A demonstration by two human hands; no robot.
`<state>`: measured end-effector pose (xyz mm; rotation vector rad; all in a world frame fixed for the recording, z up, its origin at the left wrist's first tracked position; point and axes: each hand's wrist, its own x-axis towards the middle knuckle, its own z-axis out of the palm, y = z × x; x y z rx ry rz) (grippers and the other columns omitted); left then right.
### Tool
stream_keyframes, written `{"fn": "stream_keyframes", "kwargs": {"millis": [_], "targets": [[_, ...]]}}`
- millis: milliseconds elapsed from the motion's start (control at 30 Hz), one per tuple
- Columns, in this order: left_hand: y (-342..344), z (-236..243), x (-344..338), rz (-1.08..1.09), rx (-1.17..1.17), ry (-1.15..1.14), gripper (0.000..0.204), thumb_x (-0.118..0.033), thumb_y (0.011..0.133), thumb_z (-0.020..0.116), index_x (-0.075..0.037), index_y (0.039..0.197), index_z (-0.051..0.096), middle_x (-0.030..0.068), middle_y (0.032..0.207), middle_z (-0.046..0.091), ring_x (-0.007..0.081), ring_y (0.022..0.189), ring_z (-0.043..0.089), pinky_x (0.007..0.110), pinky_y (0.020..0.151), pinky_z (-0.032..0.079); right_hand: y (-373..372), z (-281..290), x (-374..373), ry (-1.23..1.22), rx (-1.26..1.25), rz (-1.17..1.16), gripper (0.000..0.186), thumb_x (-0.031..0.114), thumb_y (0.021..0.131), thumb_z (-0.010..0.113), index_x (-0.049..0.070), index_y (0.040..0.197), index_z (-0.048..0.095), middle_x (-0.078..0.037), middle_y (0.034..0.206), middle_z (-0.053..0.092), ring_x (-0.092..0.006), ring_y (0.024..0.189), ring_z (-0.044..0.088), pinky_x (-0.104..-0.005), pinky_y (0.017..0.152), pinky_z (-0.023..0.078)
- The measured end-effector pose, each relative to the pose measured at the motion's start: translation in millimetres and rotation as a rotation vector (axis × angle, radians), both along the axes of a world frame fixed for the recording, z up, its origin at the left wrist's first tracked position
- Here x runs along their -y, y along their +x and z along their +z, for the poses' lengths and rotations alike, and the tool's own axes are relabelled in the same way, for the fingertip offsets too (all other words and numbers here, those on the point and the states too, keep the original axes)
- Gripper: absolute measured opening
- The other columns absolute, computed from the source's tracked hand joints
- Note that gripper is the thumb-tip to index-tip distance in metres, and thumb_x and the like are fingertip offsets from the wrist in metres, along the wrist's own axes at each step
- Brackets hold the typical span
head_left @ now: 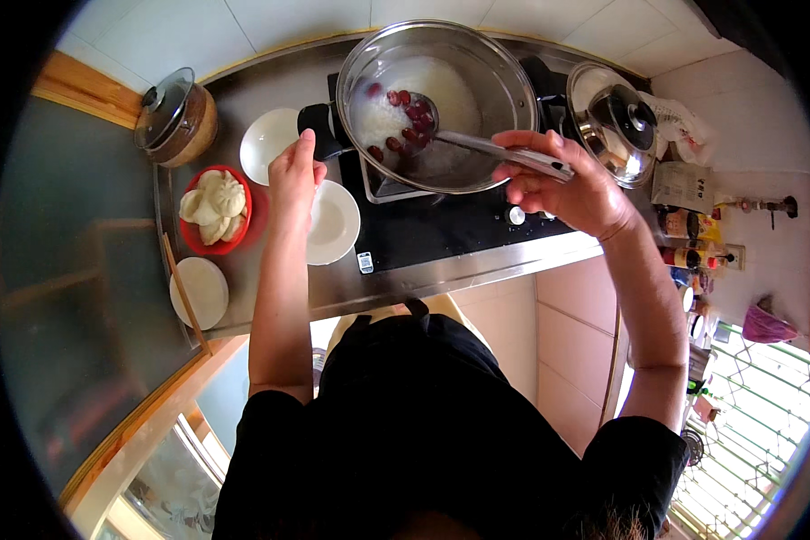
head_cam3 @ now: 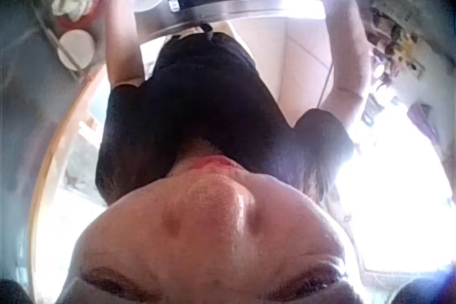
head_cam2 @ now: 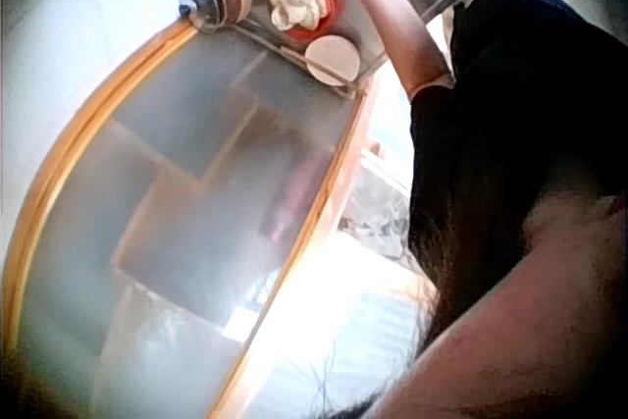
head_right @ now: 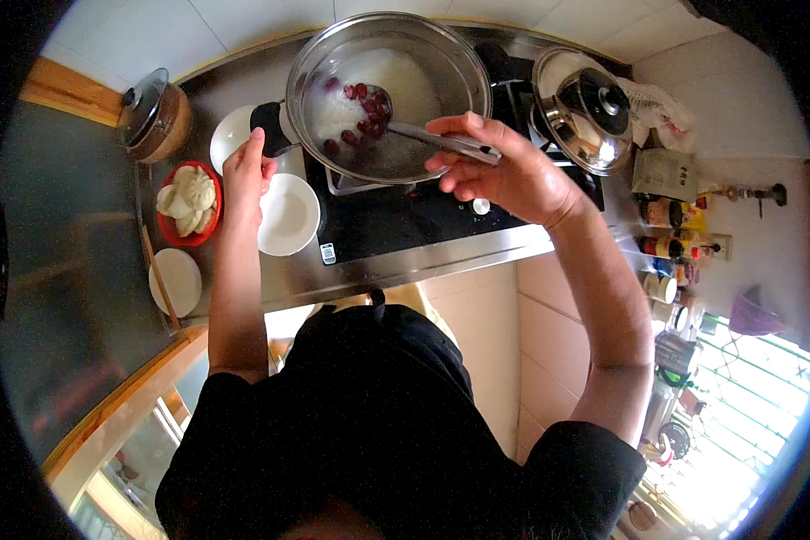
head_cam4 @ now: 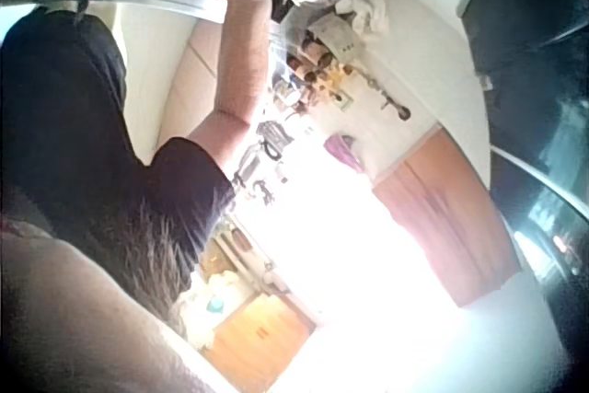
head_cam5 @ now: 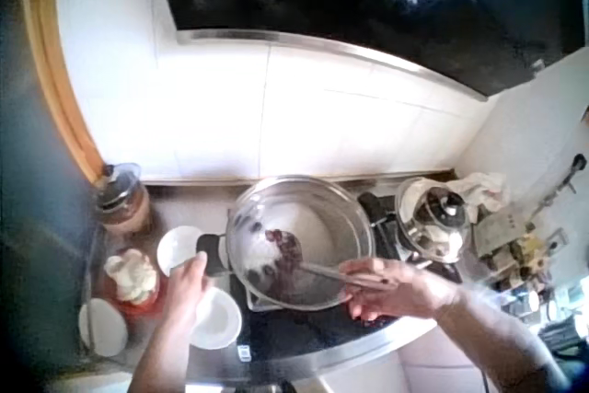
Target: The person scoops a white porridge with red dates from a pot into two bowls using a ladle. They then carry the bowls and a basket of steamed buns from the kitchen to a table in the living room and place them down.
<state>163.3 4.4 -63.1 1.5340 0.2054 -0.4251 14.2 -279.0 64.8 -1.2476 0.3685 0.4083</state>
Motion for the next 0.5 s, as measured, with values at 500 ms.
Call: {"fn": "stream_keyframes", "kwargs": {"millis": [500], "targets": [[0.8, 4.9, 0.6, -0.027, 0.013, 0.180, 0.040, -0.044, 0.093, 0.056, -0.009, 0.073, 0.057, -0.0035, 0.052, 0.046, 0.0038, 0.042, 0.034, 0.021, 0.039, 0.024, -12.1, 16.6, 23.6, -1.079, 0.526, -0.096, 0.014, 0.012, 0.085, 0.063, 0.002, 0.094, 0.066, -0.011, 0.079, 0.068, -0.0147, 0.066, 0.066, -0.0256, 0.052, 0.049]]}}
